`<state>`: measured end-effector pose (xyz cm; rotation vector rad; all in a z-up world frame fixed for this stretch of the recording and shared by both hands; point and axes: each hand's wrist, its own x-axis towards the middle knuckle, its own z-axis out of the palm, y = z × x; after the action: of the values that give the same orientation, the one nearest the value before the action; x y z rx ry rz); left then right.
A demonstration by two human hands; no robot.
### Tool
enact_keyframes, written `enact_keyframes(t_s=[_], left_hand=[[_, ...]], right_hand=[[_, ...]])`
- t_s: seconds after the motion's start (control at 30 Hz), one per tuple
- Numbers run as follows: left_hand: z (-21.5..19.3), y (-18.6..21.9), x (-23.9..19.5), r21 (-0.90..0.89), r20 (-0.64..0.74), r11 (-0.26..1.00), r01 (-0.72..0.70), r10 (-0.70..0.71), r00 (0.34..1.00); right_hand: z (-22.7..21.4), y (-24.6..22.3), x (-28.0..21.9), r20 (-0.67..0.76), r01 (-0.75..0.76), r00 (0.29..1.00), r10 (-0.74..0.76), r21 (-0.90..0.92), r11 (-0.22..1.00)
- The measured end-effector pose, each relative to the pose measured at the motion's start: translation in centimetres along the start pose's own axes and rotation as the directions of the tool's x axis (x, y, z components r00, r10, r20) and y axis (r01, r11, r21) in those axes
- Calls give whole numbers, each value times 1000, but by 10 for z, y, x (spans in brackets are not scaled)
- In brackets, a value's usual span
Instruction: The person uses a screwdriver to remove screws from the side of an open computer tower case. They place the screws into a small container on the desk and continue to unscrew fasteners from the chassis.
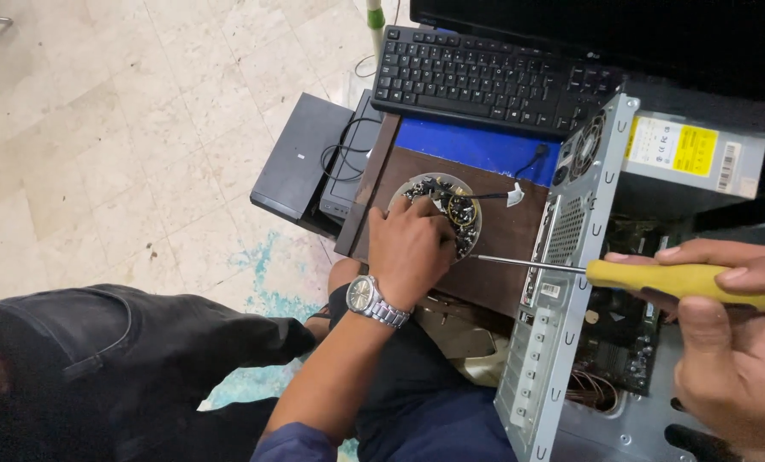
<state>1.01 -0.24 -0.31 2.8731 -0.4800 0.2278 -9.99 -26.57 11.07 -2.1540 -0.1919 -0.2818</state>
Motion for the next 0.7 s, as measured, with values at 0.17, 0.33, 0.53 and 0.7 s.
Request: enact_keyframes(t_s=[0.17, 0.33, 0.53, 0.7], left_hand=[[-8, -5, -5, -91, -33, 995, -30, 27, 999], [-34, -8, -17, -628, -113, 778, -2, -88, 990], [-16, -2, -52, -762, 399, -606, 228, -163, 902], [-5, 12, -66, -507, 390, -815, 280, 73, 918]], right_hand=[[0, 0, -2, -45, 11, 999, -7, 89, 996], [-8, 1, -5, -55, -15, 998, 22, 122, 992], [-12, 16, -17, -120, -1, 993, 19, 146, 989], [-21, 57, -35, -136, -214, 952, 273, 338, 917]])
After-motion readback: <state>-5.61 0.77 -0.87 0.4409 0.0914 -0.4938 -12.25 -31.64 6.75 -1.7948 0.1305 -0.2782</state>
